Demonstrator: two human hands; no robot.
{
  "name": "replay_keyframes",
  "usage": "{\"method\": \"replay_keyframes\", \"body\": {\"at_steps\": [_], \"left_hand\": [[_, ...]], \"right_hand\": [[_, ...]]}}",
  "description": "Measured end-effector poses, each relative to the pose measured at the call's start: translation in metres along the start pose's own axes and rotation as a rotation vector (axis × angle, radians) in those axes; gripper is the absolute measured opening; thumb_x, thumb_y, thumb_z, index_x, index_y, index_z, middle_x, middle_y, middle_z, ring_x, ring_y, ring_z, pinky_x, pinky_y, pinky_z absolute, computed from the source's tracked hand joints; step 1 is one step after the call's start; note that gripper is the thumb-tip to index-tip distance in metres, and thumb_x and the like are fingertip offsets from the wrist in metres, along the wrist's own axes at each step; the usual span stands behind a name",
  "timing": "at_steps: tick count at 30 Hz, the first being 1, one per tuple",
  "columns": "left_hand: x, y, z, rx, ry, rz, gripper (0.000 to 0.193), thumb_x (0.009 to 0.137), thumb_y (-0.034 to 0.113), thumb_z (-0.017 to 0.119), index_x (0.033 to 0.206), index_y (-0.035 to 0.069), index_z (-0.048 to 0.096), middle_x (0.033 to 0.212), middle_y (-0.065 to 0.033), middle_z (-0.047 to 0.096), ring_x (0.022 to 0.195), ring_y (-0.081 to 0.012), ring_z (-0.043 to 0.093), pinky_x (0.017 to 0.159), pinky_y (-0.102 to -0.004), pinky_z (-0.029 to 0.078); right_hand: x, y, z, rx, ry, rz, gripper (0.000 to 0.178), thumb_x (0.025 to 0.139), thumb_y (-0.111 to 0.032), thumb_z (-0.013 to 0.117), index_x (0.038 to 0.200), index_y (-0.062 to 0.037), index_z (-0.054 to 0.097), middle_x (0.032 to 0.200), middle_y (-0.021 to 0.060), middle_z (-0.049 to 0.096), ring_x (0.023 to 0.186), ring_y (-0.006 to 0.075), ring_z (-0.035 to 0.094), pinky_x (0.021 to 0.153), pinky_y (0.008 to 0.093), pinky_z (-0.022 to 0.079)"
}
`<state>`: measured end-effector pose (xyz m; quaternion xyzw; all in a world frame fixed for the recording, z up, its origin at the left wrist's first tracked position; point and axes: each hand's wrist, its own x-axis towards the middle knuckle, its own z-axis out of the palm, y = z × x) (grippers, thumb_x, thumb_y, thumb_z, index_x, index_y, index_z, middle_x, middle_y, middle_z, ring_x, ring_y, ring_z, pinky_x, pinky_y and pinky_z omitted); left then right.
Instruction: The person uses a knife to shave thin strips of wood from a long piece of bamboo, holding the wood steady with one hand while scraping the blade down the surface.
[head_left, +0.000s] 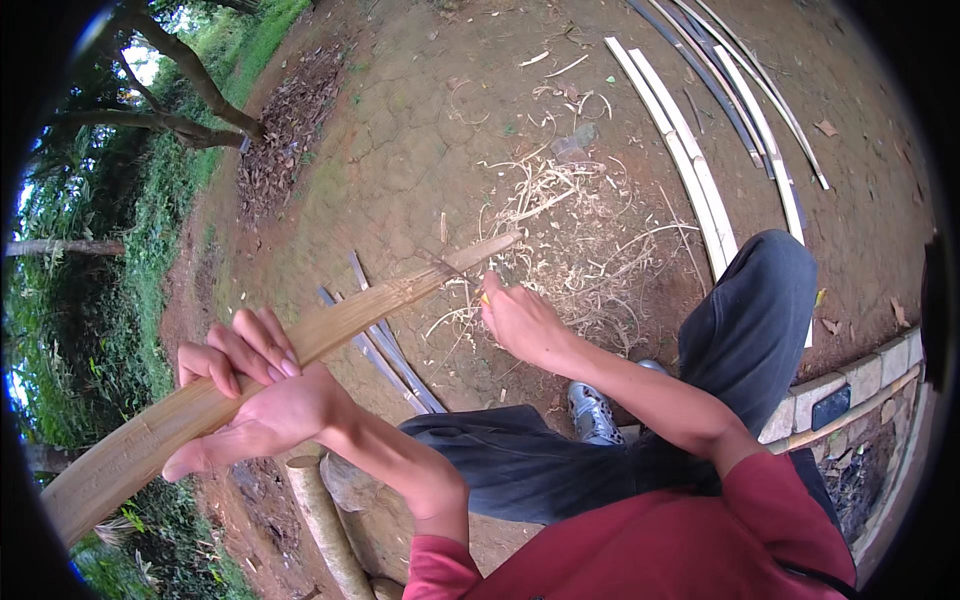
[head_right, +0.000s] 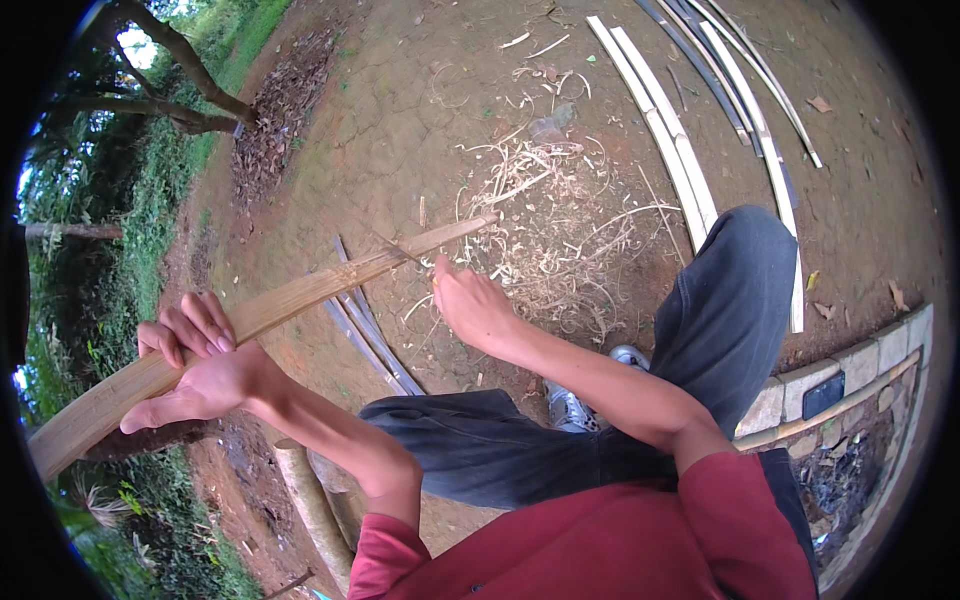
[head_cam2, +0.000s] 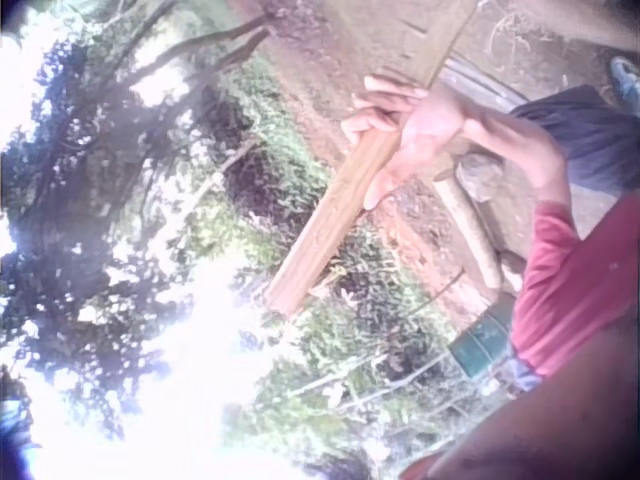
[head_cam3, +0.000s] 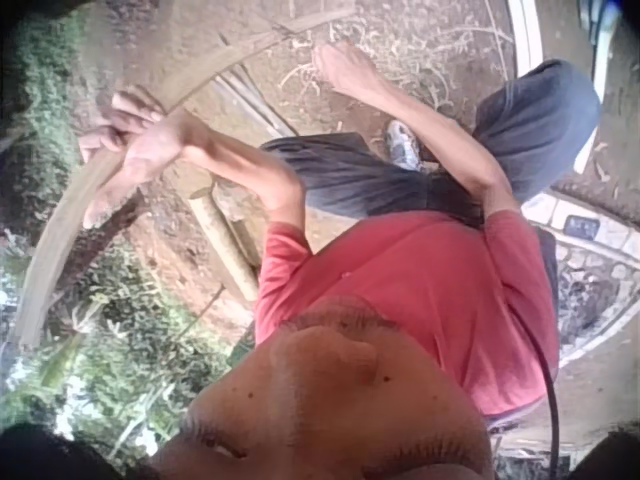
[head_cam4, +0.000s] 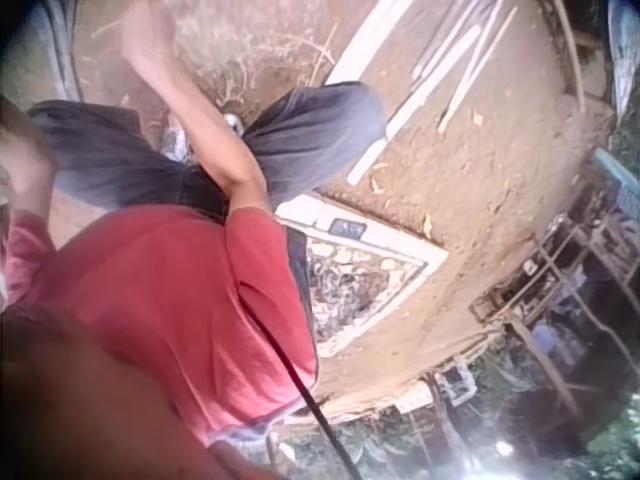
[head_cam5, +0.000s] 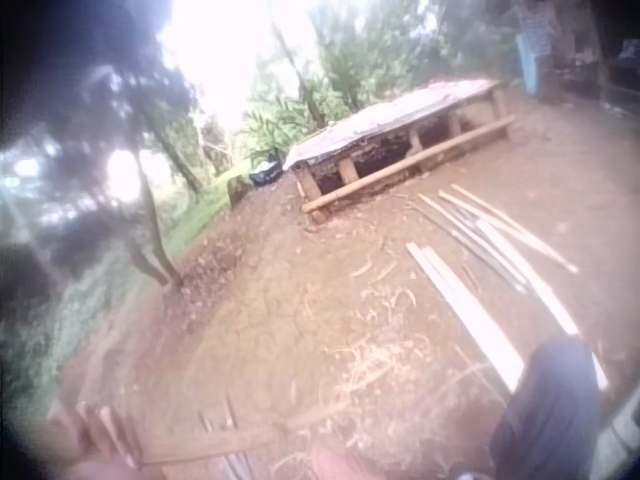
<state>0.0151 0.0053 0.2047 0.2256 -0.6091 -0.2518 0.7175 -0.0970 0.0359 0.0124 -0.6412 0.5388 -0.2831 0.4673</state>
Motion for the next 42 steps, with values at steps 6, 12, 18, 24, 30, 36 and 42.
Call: {"method": "replay_keyframes", "body": {"at_steps": [6, 12, 18, 24, 30, 36, 42], "left_hand": [[-0.011, 0.011, -0.012, -0.059, -0.062, -0.046, 0.074, 0.078, 0.085, 0.03, 0.065, 0.012, 0.034, 0.047, 0.0005, 0.033, 0.036, -0.0077, 0.03, 0.034, -0.0179, 0.025], [-0.017, 0.012, -0.01, -0.077, -0.037, -0.012, 0.074, 0.077, 0.085, 0.033, 0.065, 0.012, 0.033, 0.047, 0.0004, 0.03, 0.037, -0.0085, 0.029, 0.035, -0.0186, 0.026], [-0.021, 0.016, -0.028, -0.097, -0.033, -0.02, 0.076, 0.076, 0.086, 0.031, 0.065, 0.011, 0.032, 0.047, 0.0001, 0.031, 0.038, -0.0086, 0.029, 0.036, -0.0193, 0.026], [-0.028, 0.021, -0.036, -0.114, -0.043, -0.035, 0.077, 0.074, 0.087, 0.033, 0.067, 0.01, 0.034, 0.049, -0.0012, 0.036, 0.04, -0.0092, 0.032, 0.039, -0.0205, 0.026], [-0.035, 0.024, -0.032, -0.16, -0.046, -0.045, 0.076, 0.074, 0.087, 0.033, 0.067, 0.011, 0.033, 0.05, -0.0001, 0.033, 0.04, -0.0088, 0.031, 0.039, -0.0204, 0.025], [-0.034, 0.022, -0.059, -0.166, 0.003, -0.017, 0.077, 0.075, 0.087, 0.033, 0.067, 0.01, 0.034, 0.049, -0.0018, 0.036, 0.039, -0.0098, 0.033, 0.038, -0.0204, 0.028], [-0.04, 0.028, -0.051, -0.061, 0.115, -0.02, 0.076, 0.075, 0.088, 0.03, 0.064, 0.012, 0.033, 0.047, 0.0013, 0.029, 0.038, -0.008, 0.027, 0.036, -0.0199, 0.022]], "right_hand": [[-0.008, -0.04, -0.028, 0.131, 0.007, -0.089, 0.035, 0.095, -0.012, 0.044, 0.113, 0.0175, 0.039, 0.058, 0.0241, 0.058, 0.057, 0.041, 0.062, 0.051, 0.0479, 0.048], [-0.028, -0.063, -0.014, 0.096, 0.085, -0.191, 0.027, 0.095, -0.012, 0.044, 0.105, 0.0121, 0.04, 0.051, 0.0202, 0.055, 0.052, 0.0422, 0.059, 0.05, 0.0483, 0.047], [-0.022, -0.057, 0.0, 0.062, 0.104, -0.201, 0.024, 0.094, -0.011, 0.047, 0.103, 0.0102, 0.042, 0.053, 0.023, 0.056, 0.056, 0.0423, 0.061, 0.052, 0.0477, 0.049], [-0.033, -0.072, -0.014, 0.054, 0.09, -0.205, 0.025, 0.093, -0.01, 0.047, 0.106, 0.011, 0.044, 0.056, 0.0247, 0.057, 0.06, 0.044, 0.062, 0.056, 0.0488, 0.05], [-0.032, -0.062, -0.001, 0.006, 0.081, -0.156, 0.026, 0.093, -0.011, 0.047, 0.108, 0.0106, 0.043, 0.058, 0.026, 0.058, 0.063, 0.0448, 0.063, 0.059, 0.0506, 0.051], [-0.028, -0.07, 0.025, -0.049, 0.098, -0.09, 0.016, 0.09, -0.007, 0.049, 0.097, 0.0063, 0.043, 0.068, 0.028, 0.063, 0.071, 0.0426, 0.066, 0.06, 0.0477, 0.054], [-0.047, -0.085, 0.011, -0.081, 0.034, -0.143, 0.016, 0.089, -0.003, 0.046, 0.1, 0.0078, 0.043, 0.069, 0.0277, 0.063, 0.071, 0.0428, 0.066, 0.06, 0.0476, 0.055]]}}
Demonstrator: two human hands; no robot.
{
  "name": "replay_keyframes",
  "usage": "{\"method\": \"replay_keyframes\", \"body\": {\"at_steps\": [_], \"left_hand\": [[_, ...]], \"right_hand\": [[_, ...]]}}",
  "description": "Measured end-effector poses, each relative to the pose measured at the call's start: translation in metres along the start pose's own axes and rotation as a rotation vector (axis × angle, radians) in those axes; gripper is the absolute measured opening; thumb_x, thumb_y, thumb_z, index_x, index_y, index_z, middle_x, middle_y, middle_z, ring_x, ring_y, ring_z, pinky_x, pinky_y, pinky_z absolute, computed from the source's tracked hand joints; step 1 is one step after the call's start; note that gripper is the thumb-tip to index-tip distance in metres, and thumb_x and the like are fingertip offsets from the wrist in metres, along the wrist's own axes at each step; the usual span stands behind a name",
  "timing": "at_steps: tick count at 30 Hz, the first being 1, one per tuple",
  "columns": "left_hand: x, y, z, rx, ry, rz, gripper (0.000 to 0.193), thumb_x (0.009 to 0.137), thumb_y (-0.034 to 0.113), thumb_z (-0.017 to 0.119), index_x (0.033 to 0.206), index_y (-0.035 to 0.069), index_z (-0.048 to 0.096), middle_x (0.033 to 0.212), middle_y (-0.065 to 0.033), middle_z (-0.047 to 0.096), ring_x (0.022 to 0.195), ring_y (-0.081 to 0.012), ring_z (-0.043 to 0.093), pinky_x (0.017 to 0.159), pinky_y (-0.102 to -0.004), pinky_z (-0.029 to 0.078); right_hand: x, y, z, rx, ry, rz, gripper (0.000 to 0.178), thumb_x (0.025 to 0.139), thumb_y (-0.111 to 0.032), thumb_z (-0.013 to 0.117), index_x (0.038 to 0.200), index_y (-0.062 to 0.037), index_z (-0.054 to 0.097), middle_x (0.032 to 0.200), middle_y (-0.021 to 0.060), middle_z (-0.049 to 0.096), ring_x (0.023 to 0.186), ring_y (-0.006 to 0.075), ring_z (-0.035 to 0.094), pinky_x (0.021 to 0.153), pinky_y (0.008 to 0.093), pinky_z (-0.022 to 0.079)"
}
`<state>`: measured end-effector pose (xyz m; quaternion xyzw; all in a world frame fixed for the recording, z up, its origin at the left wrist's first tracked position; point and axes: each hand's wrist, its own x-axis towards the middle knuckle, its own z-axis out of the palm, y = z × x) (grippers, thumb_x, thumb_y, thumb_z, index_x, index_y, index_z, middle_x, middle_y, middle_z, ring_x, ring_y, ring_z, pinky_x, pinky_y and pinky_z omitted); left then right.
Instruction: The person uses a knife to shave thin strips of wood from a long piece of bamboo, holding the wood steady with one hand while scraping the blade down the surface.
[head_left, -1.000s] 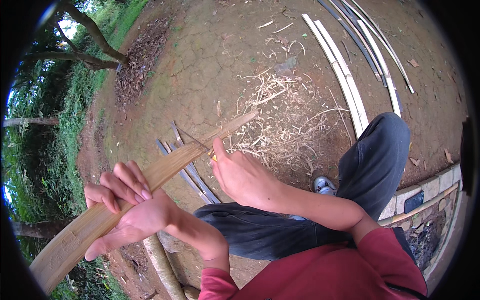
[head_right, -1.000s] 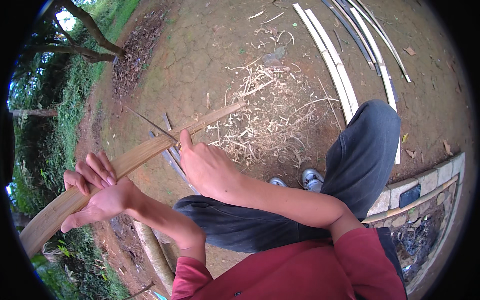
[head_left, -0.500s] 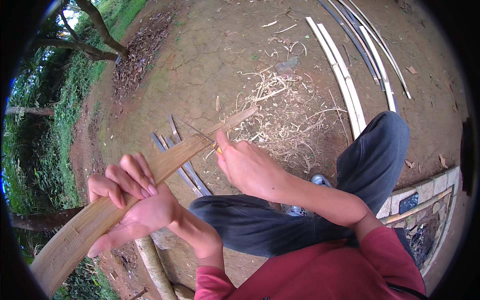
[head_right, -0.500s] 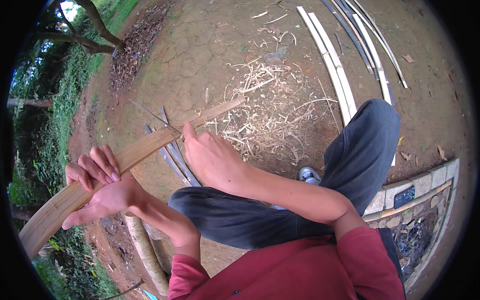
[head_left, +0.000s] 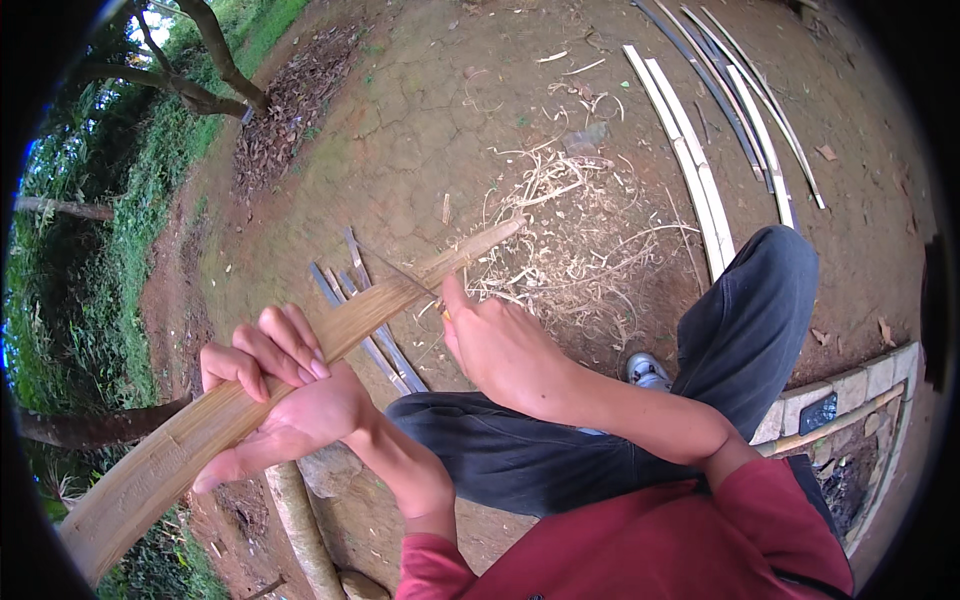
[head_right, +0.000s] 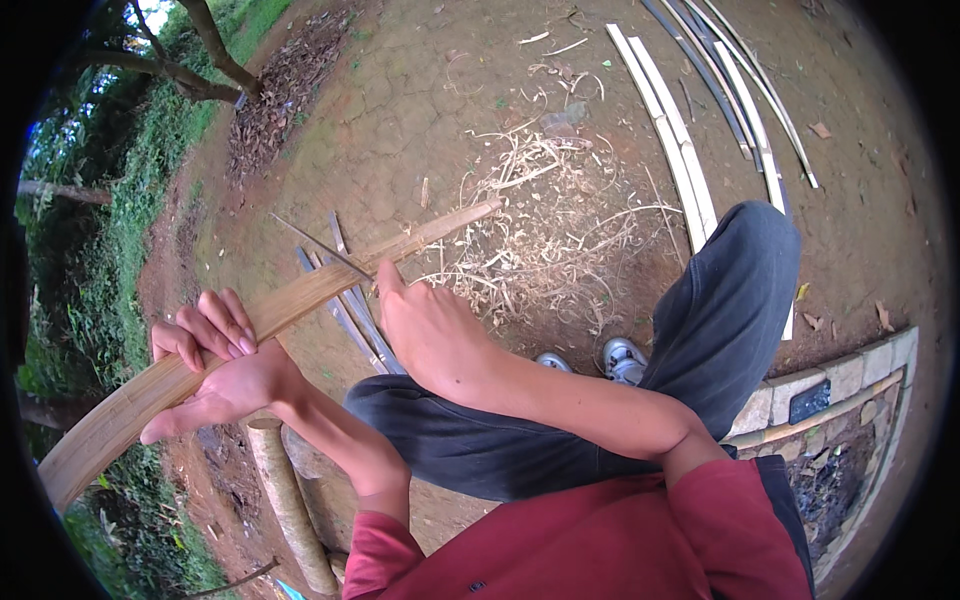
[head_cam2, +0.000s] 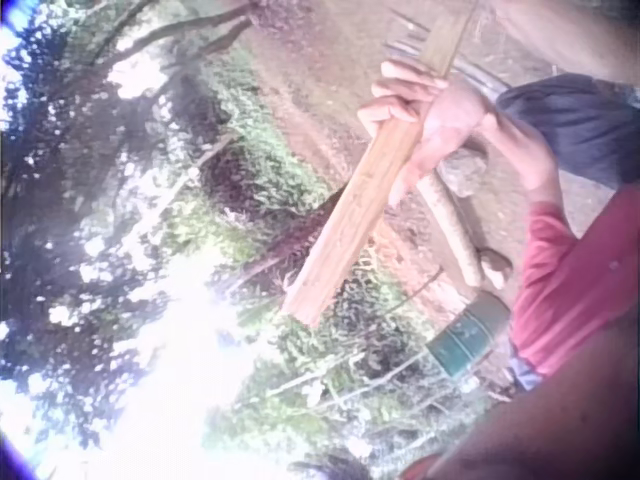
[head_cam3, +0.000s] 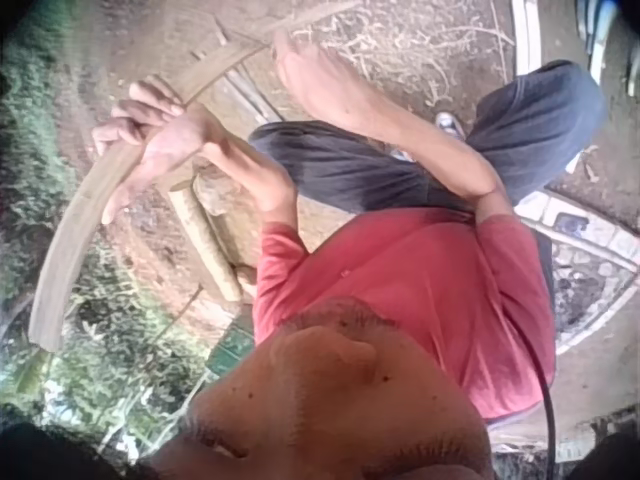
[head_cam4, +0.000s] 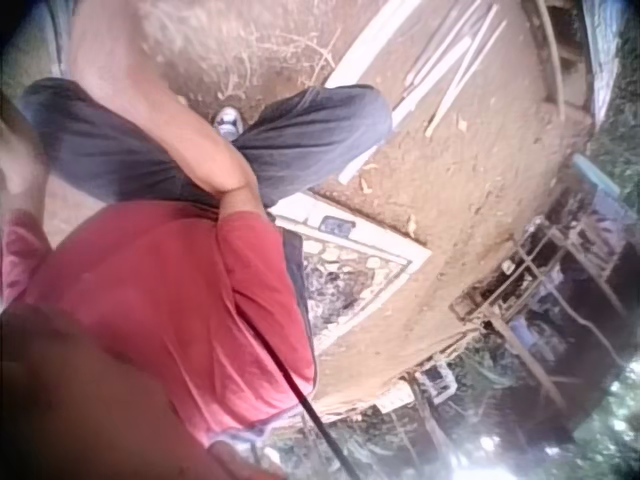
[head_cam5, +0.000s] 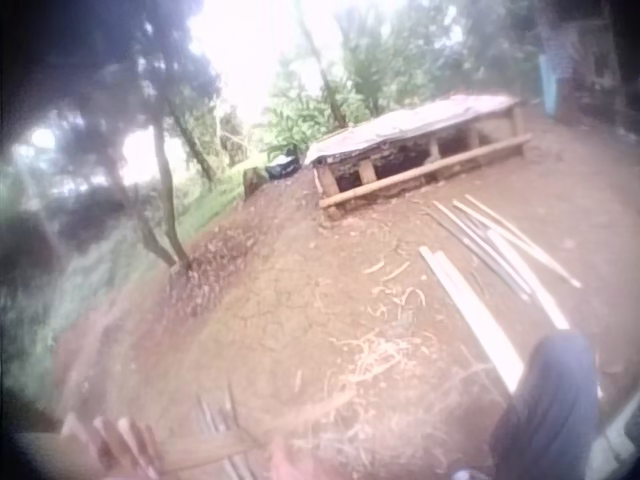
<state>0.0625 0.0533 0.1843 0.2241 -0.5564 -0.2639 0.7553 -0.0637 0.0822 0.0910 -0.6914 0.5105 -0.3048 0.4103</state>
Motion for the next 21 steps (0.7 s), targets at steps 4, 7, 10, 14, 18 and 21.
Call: {"method": "replay_keyframes", "body": {"at_steps": [4, 7, 10, 14, 18, 21], "left_hand": [[0.004, -0.001, -0.009, -0.039, -0.031, 0.037, 0.078, 0.075, 0.088, 0.029, 0.065, 0.011, 0.033, 0.046, -0.0003, 0.031, 0.038, -0.0092, 0.029, 0.037, -0.0203, 0.024], [-0.003, 0.001, -0.009, -0.09, -0.043, 0.035, 0.078, 0.075, 0.088, 0.028, 0.065, 0.01, 0.033, 0.046, -0.0011, 0.032, 0.038, -0.0098, 0.029, 0.037, -0.0206, 0.025], [-0.011, 0.001, 0.0, 0.012, 0.036, 0.023, 0.077, 0.075, 0.088, 0.028, 0.064, 0.012, 0.031, 0.047, -0.0001, 0.03, 0.039, -0.0092, 0.027, 0.036, -0.0207, 0.022], [-0.004, 0.003, -0.006, 0.144, 0.104, 0.047, 0.077, 0.074, 0.089, 0.028, 0.064, 0.012, 0.03, 0.048, 0.0002, 0.029, 0.039, -0.0091, 0.026, 0.036, -0.0216, 0.02], [-0.007, 0.003, 0.0, 0.106, 0.064, 0.018, 0.077, 0.074, 0.089, 0.028, 0.064, 0.012, 0.03, 0.048, 0.0002, 0.028, 0.039, -0.0092, 0.026, 0.036, -0.0217, 0.02], [0.001, 0.001, 0.008, 0.181, 0.109, 0.042, 0.077, 0.074, 0.089, 0.027, 0.064, 0.013, 0.03, 0.048, 0.0003, 0.028, 0.039, -0.0093, 0.026, 0.036, -0.0218, 0.019]], "right_hand": [[0.004, 0.009, 0.012, -0.016, 0.006, 0.0, 0.018, 0.087, -0.001, 0.046, 0.1, 0.0098, 0.043, 0.067, 0.0276, 0.062, 0.07, 0.0426, 0.066, 0.059, 0.0472, 0.055], [0.007, 0.008, 0.01, -0.026, 0.009, -0.02, 0.018, 0.088, -0.003, 0.048, 0.1, 0.0092, 0.043, 0.064, 0.0267, 0.061, 0.068, 0.0427, 0.066, 0.059, 0.0475, 0.054], [0.0, 0.019, 0.021, -0.065, 0.084, 0.018, 0.021, 0.092, -0.009, 0.048, 0.103, 0.0087, 0.044, 0.059, 0.0249, 0.059, 0.063, 0.0434, 0.063, 0.058, 0.0487, 0.051], [0.006, 0.029, 0.025, -0.026, 0.046, -0.04, 0.025, 0.092, -0.01, 0.049, 0.107, 0.0096, 0.043, 0.059, 0.0247, 0.059, 0.063, 0.044, 0.063, 0.058, 0.0499, 0.051], [-0.006, -0.003, 0.006, -0.051, 0.047, -0.05, 0.024, 0.092, -0.011, 0.048, 0.105, 0.009, 0.046, 0.061, 0.0244, 0.06, 0.064, 0.0434, 0.064, 0.059, 0.05, 0.051], [0.015, 0.026, 0.016, -0.032, 0.04, 0.035, 0.026, 0.092, -0.011, 0.048, 0.108, 0.0096, 0.046, 0.062, 0.0251, 0.06, 0.065, 0.0432, 0.064, 0.06, 0.05, 0.052]]}}
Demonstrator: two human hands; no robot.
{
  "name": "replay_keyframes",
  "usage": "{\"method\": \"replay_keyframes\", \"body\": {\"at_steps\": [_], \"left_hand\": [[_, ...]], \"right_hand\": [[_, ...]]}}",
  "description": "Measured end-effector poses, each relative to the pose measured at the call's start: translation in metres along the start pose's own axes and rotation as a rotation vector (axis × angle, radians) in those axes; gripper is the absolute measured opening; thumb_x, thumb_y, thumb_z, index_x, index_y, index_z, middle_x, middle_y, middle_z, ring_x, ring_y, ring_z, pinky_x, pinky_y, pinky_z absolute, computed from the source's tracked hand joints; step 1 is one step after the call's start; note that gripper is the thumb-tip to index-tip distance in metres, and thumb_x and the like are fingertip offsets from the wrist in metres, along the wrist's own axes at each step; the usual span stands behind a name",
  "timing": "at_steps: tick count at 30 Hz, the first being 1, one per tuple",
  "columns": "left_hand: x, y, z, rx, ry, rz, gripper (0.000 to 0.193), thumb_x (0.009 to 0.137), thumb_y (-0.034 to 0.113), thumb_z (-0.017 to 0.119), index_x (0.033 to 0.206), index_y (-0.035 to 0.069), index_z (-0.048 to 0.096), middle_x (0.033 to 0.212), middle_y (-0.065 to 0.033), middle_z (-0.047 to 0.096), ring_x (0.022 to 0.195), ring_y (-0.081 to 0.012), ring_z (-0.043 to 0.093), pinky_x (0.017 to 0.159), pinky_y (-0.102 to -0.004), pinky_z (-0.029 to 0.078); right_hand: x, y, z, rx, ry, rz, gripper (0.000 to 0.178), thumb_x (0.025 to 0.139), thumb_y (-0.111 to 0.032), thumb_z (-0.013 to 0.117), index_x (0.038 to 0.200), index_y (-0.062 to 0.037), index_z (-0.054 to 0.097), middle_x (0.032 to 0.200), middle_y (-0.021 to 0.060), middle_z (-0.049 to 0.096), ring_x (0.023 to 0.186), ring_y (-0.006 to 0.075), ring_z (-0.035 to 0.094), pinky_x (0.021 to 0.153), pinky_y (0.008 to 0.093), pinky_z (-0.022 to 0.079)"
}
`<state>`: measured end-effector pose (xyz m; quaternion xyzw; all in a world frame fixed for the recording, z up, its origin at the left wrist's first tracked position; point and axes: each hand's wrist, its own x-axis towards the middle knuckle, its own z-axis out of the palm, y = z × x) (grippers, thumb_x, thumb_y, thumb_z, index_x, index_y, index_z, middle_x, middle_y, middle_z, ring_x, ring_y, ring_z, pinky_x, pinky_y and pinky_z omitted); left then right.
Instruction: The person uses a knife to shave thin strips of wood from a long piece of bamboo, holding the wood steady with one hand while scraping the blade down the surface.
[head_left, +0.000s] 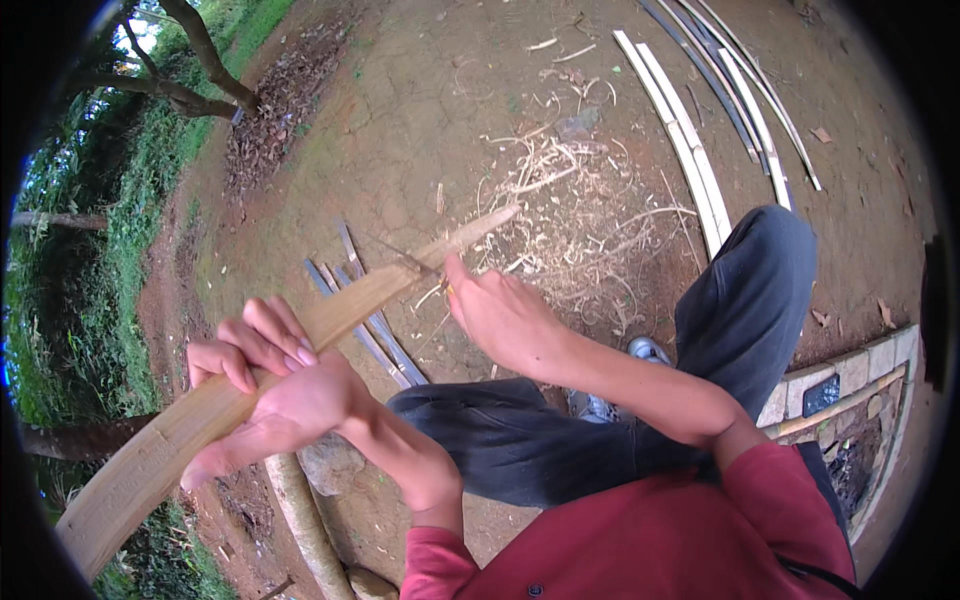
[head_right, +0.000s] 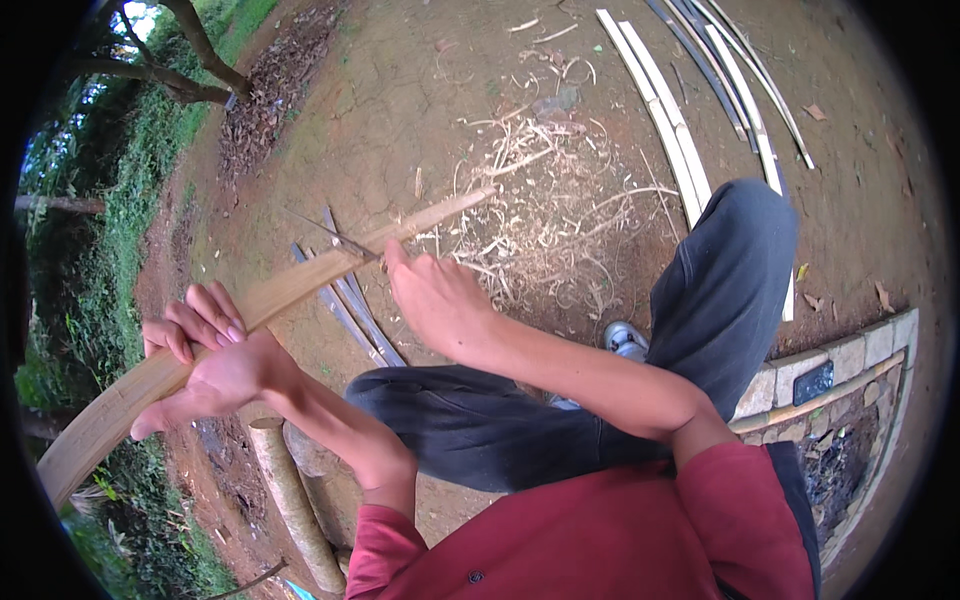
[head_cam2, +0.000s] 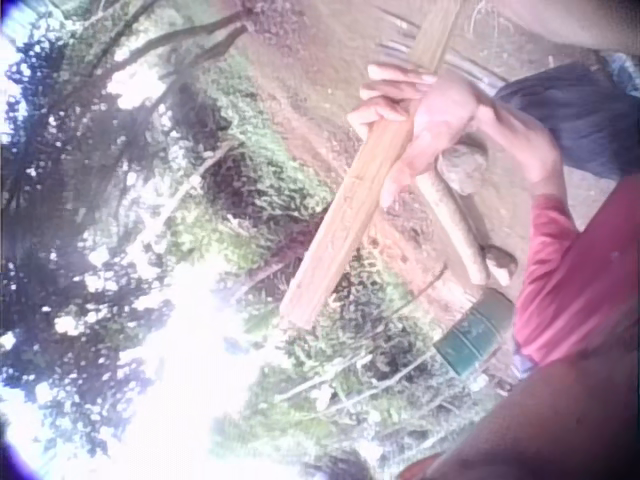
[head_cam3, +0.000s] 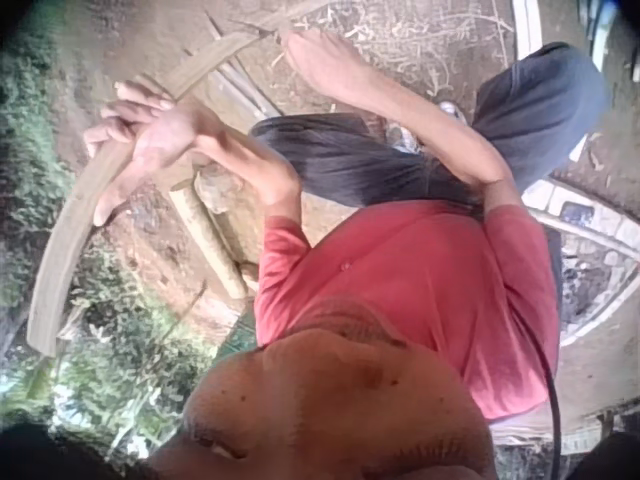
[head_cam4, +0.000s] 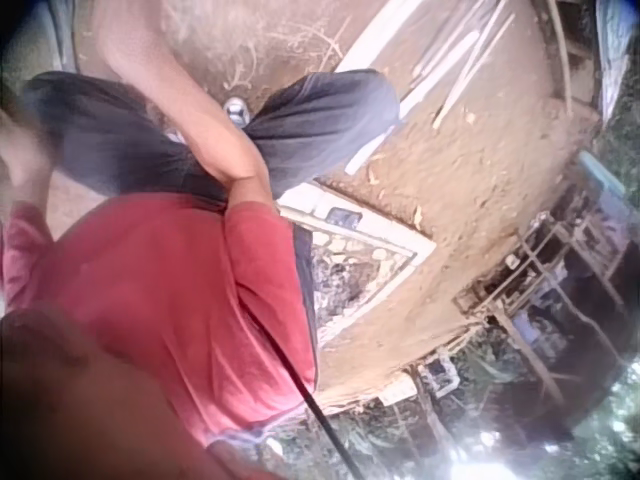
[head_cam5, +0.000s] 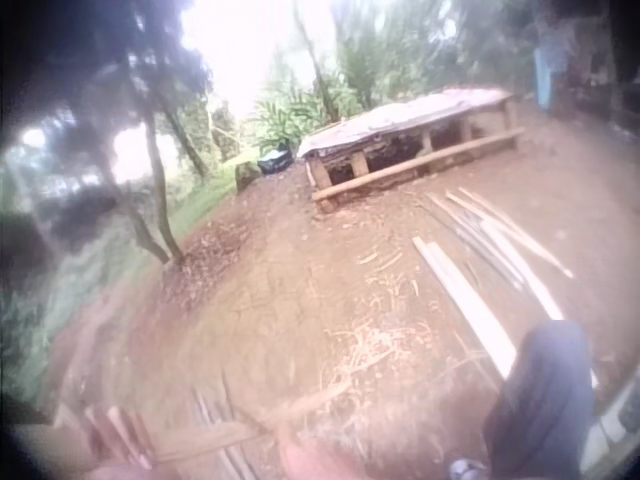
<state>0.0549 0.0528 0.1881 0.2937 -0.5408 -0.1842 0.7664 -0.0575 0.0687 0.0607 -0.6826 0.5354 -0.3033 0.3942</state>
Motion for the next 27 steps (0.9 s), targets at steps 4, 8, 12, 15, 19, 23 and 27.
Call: {"method": "replay_keyframes", "body": {"at_steps": [4, 8, 12, 15, 19, 23, 27], "left_hand": [[0.0, 0.0, -0.008, -0.06, -0.054, -0.023, 0.077, 0.074, 0.089, 0.026, 0.063, 0.013, 0.03, 0.048, 0.0005, 0.028, 0.039, -0.0092, 0.025, 0.036, -0.0222, 0.018], [0.001, -0.004, 0.009, 0.015, -0.001, 0.032, 0.077, 0.077, 0.087, 0.024, 0.064, 0.011, 0.031, 0.047, -0.0004, 0.029, 0.037, -0.0095, 0.026, 0.034, -0.02, 0.022], [0.004, -0.004, -0.007, -0.206, -0.096, -0.014, 0.077, 0.076, 0.087, 0.023, 0.064, 0.011, 0.031, 0.046, -0.0006, 0.03, 0.036, -0.0095, 0.026, 0.034, -0.02, 0.022], [0.001, -0.005, 0.001, -0.102, -0.075, 0.013, 0.077, 0.077, 0.087, 0.024, 0.064, 0.011, 0.031, 0.047, -0.001, 0.031, 0.037, -0.0095, 0.027, 0.035, -0.0203, 0.022], [0.002, -0.003, 0.012, -0.012, 0.002, -0.011, 0.077, 0.074, 0.089, 0.029, 0.064, 0.012, 0.03, 0.047, 0.0007, 0.026, 0.039, -0.0092, 0.023, 0.036, -0.0212, 0.02], [0.0, -0.006, 0.013, -0.139, -0.062, -0.017, 0.078, 0.074, 0.088, 0.03, 0.065, 0.011, 0.032, 0.048, -0.0008, 0.03, 0.039, -0.0096, 0.027, 0.036, -0.0211, 0.023], [0.008, -0.007, -0.007, -0.328, -0.216, -0.055, 0.078, 0.074, 0.088, 0.033, 0.066, 0.01, 0.033, 0.048, -0.0013, 0.032, 0.038, -0.01, 0.029, 0.036, -0.0213, 0.025]], "right_hand": [[0.003, -0.007, -0.009, -0.069, -0.08, -0.054, 0.019, 0.083, 0.005, 0.044, 0.101, 0.011, 0.046, 0.069, 0.0253, 0.064, 0.068, 0.0402, 0.067, 0.06, 0.0449, 0.057], [0.011, 0.002, -0.013, -0.025, -0.045, -0.038, 0.018, 0.086, 0.002, 0.044, 0.101, 0.0118, 0.046, 0.068, 0.0273, 0.063, 0.07, 0.0409, 0.067, 0.058, 0.0457, 0.056], [0.016, 0.002, -0.023, 0.002, -0.136, -0.069, 0.021, 0.086, -0.001, 0.045, 0.101, 0.0136, 0.045, 0.069, 0.0289, 0.063, 0.073, 0.0419, 0.067, 0.061, 0.0452, 0.055], [0.003, -0.015, -0.033, 0.006, -0.118, -0.068, 0.029, 0.09, -0.007, 0.046, 0.106, 0.0163, 0.04, 0.063, 0.0265, 0.06, 0.066, 0.0432, 0.064, 0.058, 0.047, 0.052], [-0.013, -0.026, -0.031, -0.009, -0.046, -0.09, 0.026, 0.093, -0.011, 0.045, 0.105, 0.0109, 0.037, 0.058, 0.0255, 0.058, 0.062, 0.0444, 0.062, 0.055, 0.0492, 0.05], [-0.011, -0.015, -0.02, -0.014, 0.005, -0.022, 0.019, 0.094, -0.01, 0.045, 0.101, 0.0065, 0.038, 0.06, 0.0252, 0.059, 0.064, 0.0445, 0.062, 0.056, 0.0502, 0.05], [0.002, 0.005, -0.007, -0.034, -0.019, -0.006, 0.018, 0.09, -0.006, 0.048, 0.101, 0.0069, 0.042, 0.066, 0.0246, 0.063, 0.068, 0.0417, 0.066, 0.057, 0.0471, 0.054]]}}
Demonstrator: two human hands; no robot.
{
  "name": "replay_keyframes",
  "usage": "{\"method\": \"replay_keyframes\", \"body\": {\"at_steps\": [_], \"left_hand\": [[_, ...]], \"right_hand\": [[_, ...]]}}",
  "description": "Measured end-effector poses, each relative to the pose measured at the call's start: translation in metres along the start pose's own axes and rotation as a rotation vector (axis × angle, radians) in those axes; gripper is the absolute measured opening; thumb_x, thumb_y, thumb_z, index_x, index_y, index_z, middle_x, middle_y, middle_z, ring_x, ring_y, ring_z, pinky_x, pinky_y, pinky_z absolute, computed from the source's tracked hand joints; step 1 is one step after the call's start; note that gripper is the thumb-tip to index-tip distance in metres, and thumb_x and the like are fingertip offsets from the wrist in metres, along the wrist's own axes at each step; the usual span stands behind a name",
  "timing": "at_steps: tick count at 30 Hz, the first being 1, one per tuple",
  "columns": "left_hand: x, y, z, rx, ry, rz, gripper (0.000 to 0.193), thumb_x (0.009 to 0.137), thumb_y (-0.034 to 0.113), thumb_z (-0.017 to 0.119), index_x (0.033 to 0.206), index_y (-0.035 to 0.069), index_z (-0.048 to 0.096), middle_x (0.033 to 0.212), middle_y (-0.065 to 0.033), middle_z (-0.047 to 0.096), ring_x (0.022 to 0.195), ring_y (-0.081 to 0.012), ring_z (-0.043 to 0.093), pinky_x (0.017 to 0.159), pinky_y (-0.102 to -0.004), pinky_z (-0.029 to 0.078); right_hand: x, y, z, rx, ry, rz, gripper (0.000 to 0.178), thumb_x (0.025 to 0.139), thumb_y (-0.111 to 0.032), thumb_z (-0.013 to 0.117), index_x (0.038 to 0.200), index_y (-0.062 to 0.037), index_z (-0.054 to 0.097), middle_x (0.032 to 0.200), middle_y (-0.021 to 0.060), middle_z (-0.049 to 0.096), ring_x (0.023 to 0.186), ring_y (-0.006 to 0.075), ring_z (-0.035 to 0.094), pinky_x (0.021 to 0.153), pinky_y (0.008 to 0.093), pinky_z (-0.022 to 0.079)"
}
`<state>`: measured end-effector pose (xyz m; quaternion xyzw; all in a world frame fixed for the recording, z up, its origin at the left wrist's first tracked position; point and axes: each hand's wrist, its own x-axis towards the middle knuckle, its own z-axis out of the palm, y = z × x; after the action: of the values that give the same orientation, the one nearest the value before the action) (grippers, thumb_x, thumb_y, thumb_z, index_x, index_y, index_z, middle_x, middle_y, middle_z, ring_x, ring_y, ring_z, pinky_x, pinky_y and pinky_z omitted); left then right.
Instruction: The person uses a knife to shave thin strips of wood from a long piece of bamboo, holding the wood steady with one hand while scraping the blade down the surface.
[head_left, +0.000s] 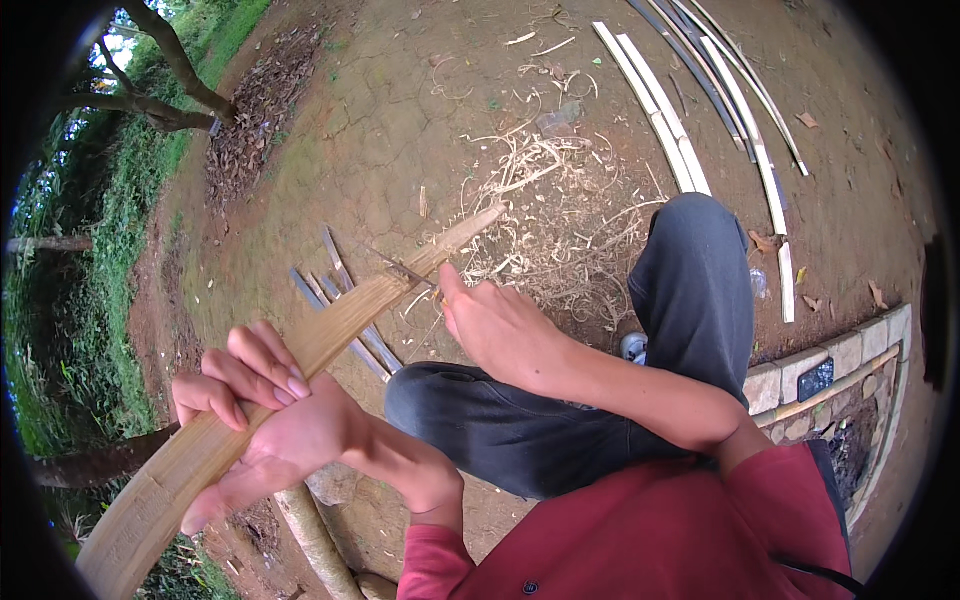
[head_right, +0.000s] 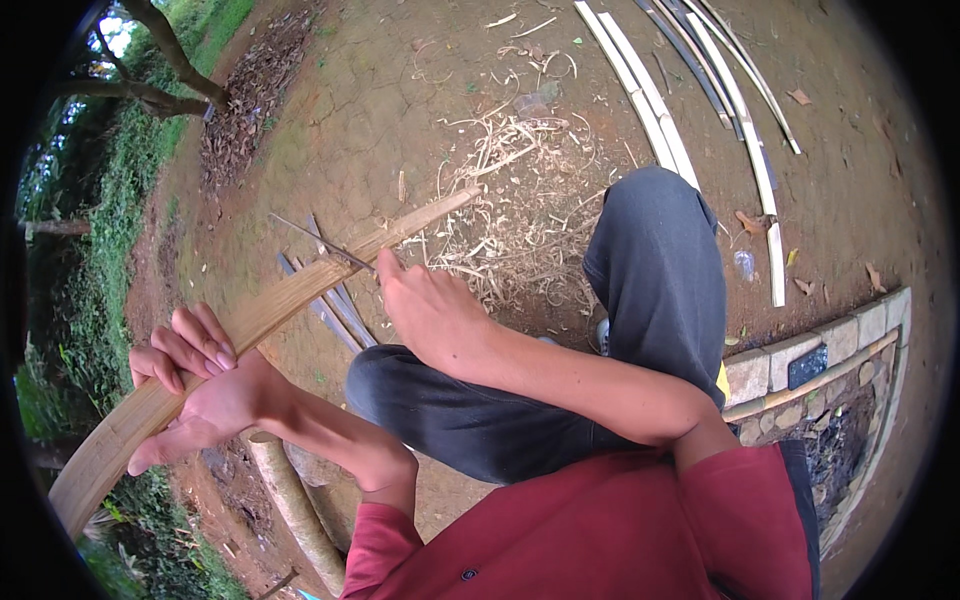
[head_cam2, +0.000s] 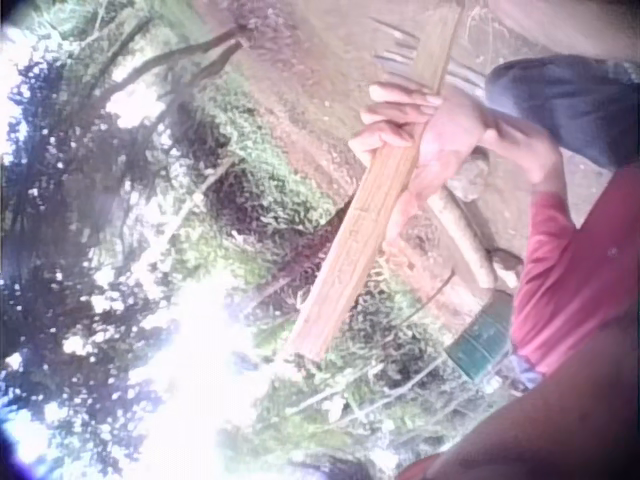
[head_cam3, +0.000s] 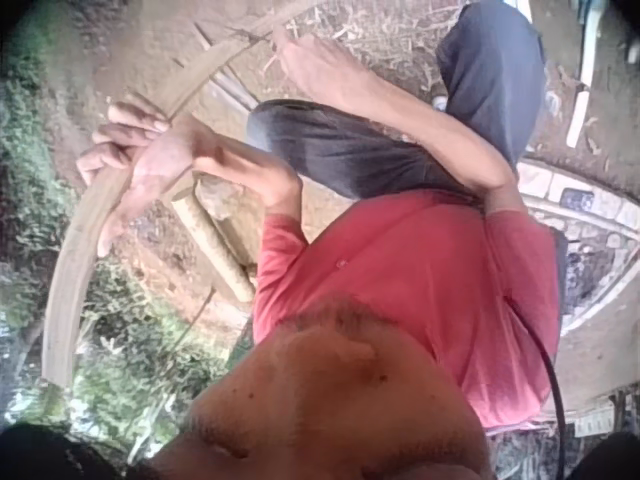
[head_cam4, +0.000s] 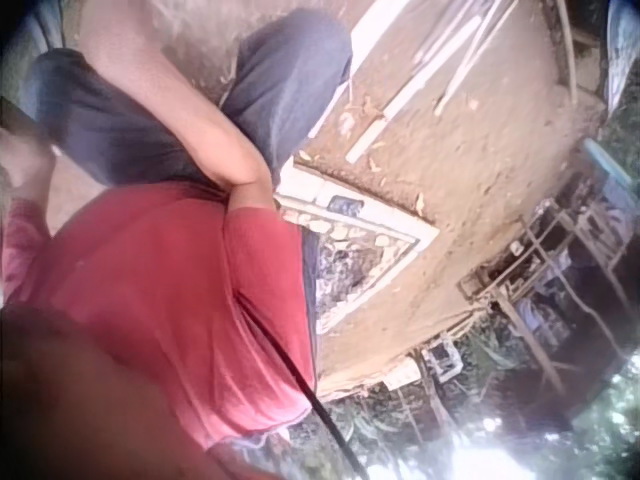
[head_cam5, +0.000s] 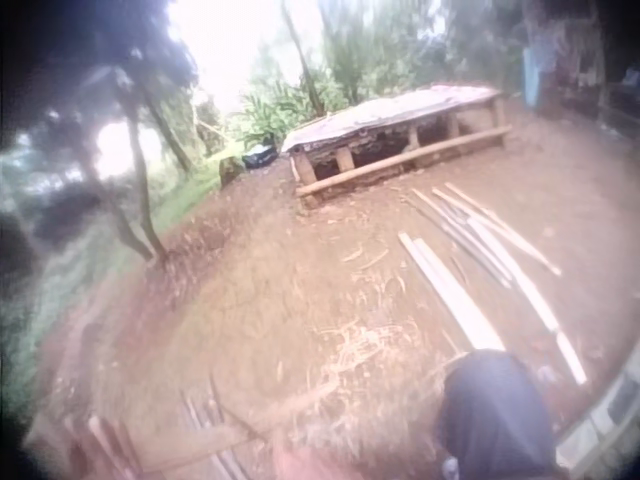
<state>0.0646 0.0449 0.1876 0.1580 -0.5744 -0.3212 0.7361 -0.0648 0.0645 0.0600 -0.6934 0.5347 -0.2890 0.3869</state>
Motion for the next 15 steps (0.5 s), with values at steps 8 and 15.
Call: {"method": "replay_keyframes", "body": {"at_steps": [8, 15], "left_hand": [[0.015, -0.011, -0.007, 0.036, -0.018, -0.005, 0.077, 0.073, 0.088, 0.035, 0.067, 0.01, 0.034, 0.049, -0.0008, 0.033, 0.039, -0.0097, 0.03, 0.036, -0.0211, 0.026], [0.026, -0.019, 0.0, -0.086, -0.224, -0.035, 0.077, 0.074, 0.087, 0.036, 0.071, 0.01, 0.036, 0.049, -0.0002, 0.033, 0.04, -0.0092, 0.031, 0.036, -0.0206, 0.026]], "right_hand": [[-0.018, -0.034, -0.02, 0.131, 0.055, 0.006, 0.021, 0.094, -0.011, 0.047, 0.103, 0.0071, 0.042, 0.057, 0.022, 0.056, 0.058, 0.0434, 0.059, 0.054, 0.049, 0.047], [-0.025, -0.033, -0.003, 0.102, 0.181, 0.05, 0.019, 0.094, -0.011, 0.045, 0.101, 0.0069, 0.042, 0.056, 0.0193, 0.055, 0.054, 0.0396, 0.059, 0.051, 0.0468, 0.047]]}}
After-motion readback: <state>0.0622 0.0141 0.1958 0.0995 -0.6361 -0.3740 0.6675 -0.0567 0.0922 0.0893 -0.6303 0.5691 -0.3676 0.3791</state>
